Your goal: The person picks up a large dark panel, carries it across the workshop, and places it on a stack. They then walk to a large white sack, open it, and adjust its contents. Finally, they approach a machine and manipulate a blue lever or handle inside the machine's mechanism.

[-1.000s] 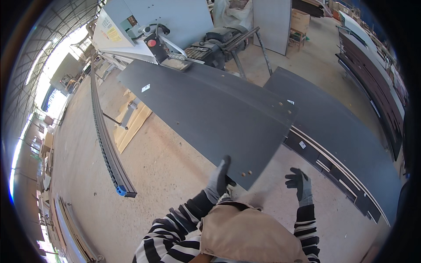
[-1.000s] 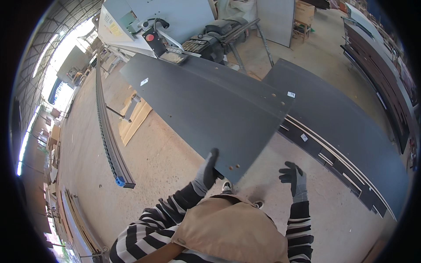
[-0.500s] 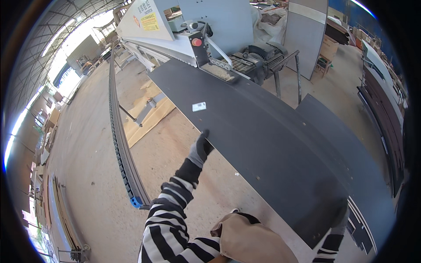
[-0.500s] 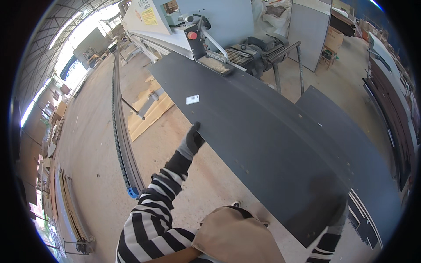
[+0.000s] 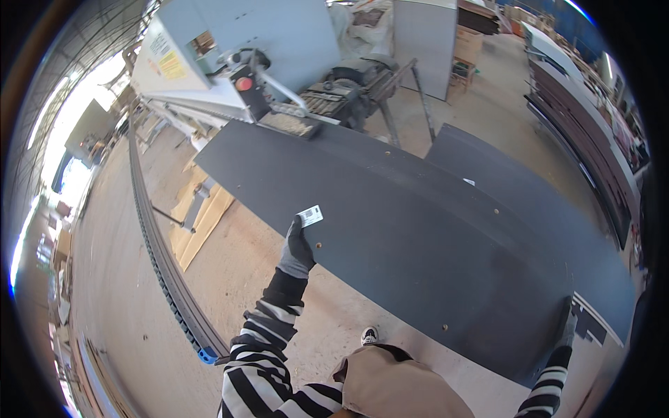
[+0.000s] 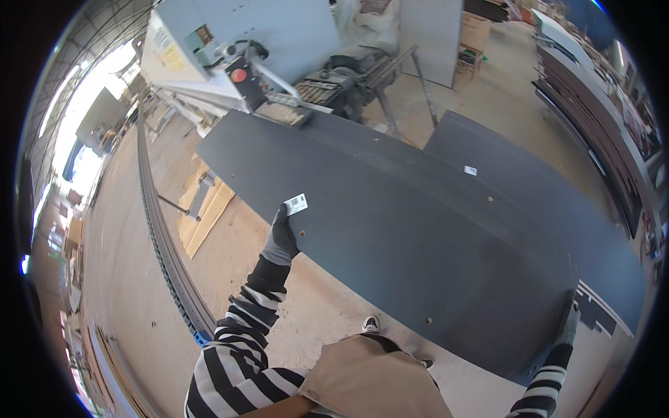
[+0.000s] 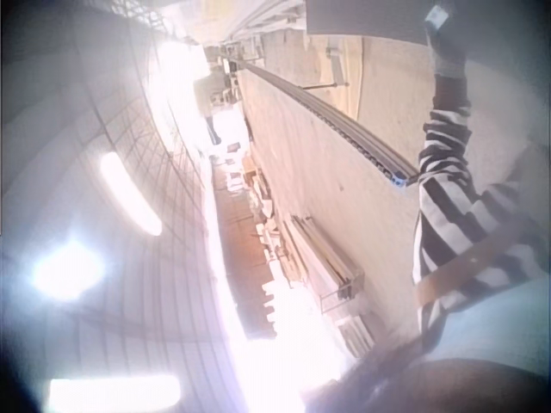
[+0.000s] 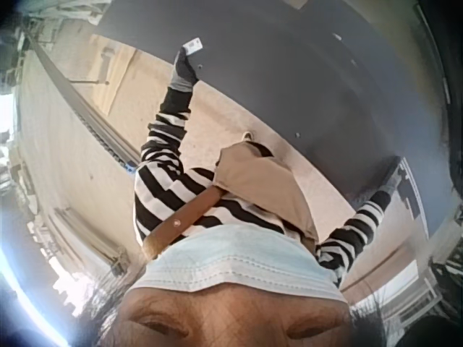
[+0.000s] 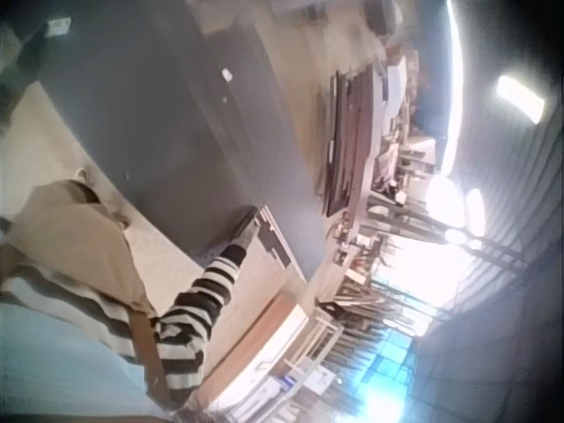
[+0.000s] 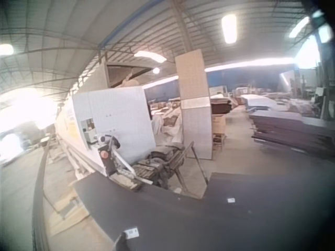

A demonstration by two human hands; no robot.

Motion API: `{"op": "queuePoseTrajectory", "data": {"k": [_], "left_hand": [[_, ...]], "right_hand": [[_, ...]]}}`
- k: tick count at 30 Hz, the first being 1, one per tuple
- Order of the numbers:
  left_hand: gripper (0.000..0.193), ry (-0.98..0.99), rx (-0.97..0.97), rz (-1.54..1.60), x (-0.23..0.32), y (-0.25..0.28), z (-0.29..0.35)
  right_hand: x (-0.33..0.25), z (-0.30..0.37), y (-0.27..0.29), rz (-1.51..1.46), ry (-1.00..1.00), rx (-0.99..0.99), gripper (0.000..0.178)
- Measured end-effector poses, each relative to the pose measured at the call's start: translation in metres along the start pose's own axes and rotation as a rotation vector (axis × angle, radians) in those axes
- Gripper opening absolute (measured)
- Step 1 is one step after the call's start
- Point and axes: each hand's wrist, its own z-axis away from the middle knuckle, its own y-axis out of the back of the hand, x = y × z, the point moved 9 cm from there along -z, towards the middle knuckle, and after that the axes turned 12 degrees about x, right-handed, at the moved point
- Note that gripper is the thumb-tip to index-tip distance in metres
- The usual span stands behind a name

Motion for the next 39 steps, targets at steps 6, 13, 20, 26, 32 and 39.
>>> {"op": "queuePoseTrajectory", "data": {"k": [6, 13, 20, 26, 32, 39], "left_hand": [[0.051, -0.034, -0.022, -0.192, -0.050, -0.013, 0.022], [0.064, -0.020, -0.100, -0.387, -0.113, -0.048, 0.057], [0.064, 0.026, -0.129, -0.397, -0.159, -0.066, 0.076], [0.069, 0.078, -0.112, -0.376, -0.197, -0.096, 0.086], [0.066, 0.101, 0.039, -0.296, -0.277, -0.160, 0.146], [0.056, 0.036, 0.238, -0.190, -0.375, -0.252, 0.195]], "right_hand": [[-0.006, -0.005, 0.040, -0.090, 0.140, -0.061, 0.047], [0.033, -0.039, 0.089, -0.282, -0.209, -0.080, 0.042], [0.105, -0.108, 0.103, -0.387, -0.280, -0.110, 0.048], [0.104, -0.143, 0.128, -0.181, -0.234, -0.123, 0.048], [0.086, -0.188, 0.207, -0.271, -0.096, -0.115, 0.043], [0.142, -0.300, 0.319, 0.154, -0.086, 0.050, 0.051]]}}
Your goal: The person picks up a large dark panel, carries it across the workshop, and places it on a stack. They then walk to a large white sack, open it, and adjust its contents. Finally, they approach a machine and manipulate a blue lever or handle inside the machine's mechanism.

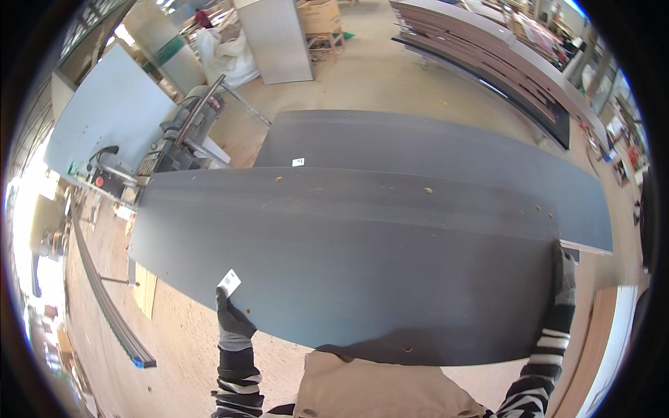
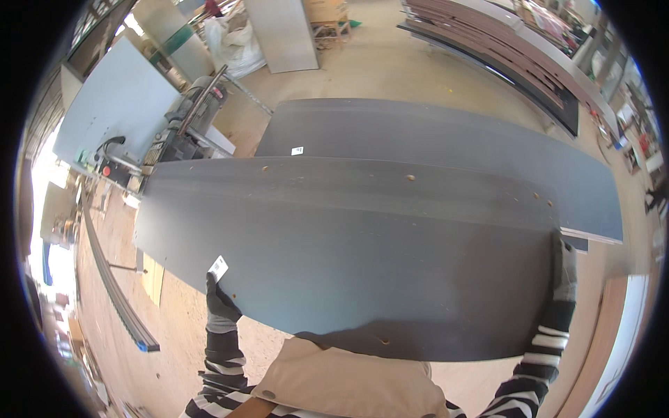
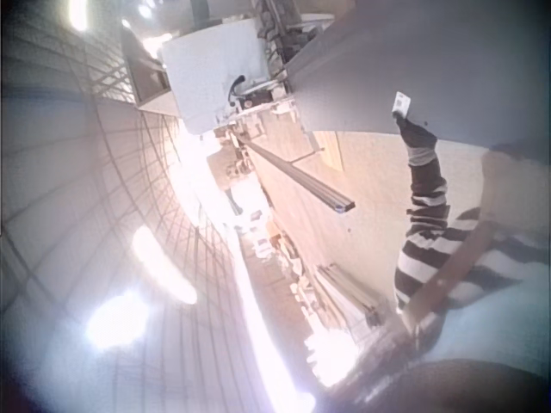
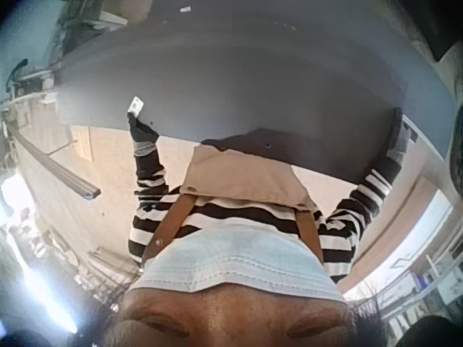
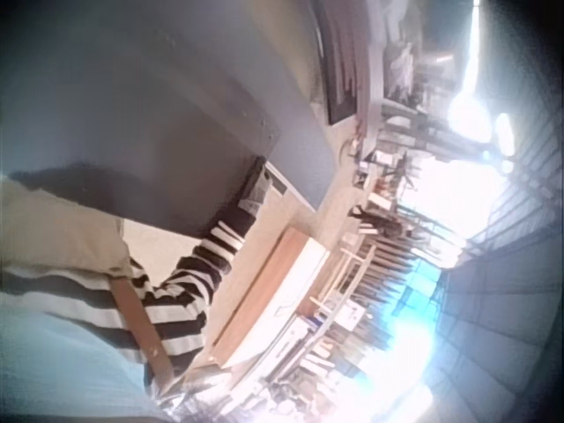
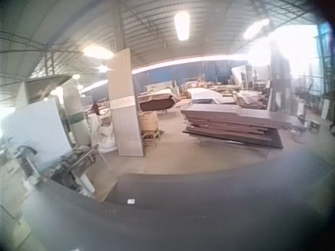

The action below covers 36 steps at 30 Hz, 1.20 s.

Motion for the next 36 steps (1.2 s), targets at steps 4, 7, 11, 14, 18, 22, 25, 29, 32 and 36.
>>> {"op": "queuePoseTrajectory", "data": {"k": [4, 7, 11, 14, 18, 22, 25, 29, 32, 36], "left_hand": [[0.054, 0.009, 0.006, -0.001, -0.056, -0.065, 0.011], [0.054, 0.112, -0.053, 0.064, -0.119, -0.127, 0.015], [0.052, 0.162, -0.091, 0.105, -0.185, -0.198, 0.007], [0.041, 0.189, -0.054, 0.118, -0.223, -0.245, -0.019], [0.042, 0.254, -0.105, 0.122, -0.270, -0.307, -0.073], [0.040, 0.337, 0.005, 0.085, -0.323, -0.357, -0.145], [0.036, 0.402, -0.006, 0.147, -0.352, -0.385, -0.192], [0.033, 0.342, 0.109, -0.092, -0.384, -0.401, -0.238], [0.037, 0.366, 0.103, -0.024, -0.408, -0.418, -0.258], [0.036, 0.475, -0.023, 0.135, -0.444, -0.450, -0.261]], "right_hand": [[0.035, -0.069, 0.039, -0.013, 0.040, -0.083, 0.055], [0.056, -0.127, 0.084, -0.033, 0.121, -0.047, 0.056], [0.092, -0.189, 0.132, 0.043, 0.249, -0.034, 0.050], [0.124, -0.226, 0.163, 0.101, 0.233, 0.150, 0.043], [0.135, -0.267, 0.158, 0.028, 0.093, 0.174, 0.043], [0.108, -0.311, 0.122, -0.006, 0.000, 0.171, 0.043], [0.087, -0.339, 0.091, -0.039, -0.049, 0.147, 0.043], [0.075, -0.385, 0.061, -0.072, -0.085, 0.102, 0.042], [0.073, -0.417, 0.040, -0.101, -0.091, 0.070, 0.042], [0.074, -0.467, 0.018, -0.124, -0.091, 0.016, 0.042]]}}
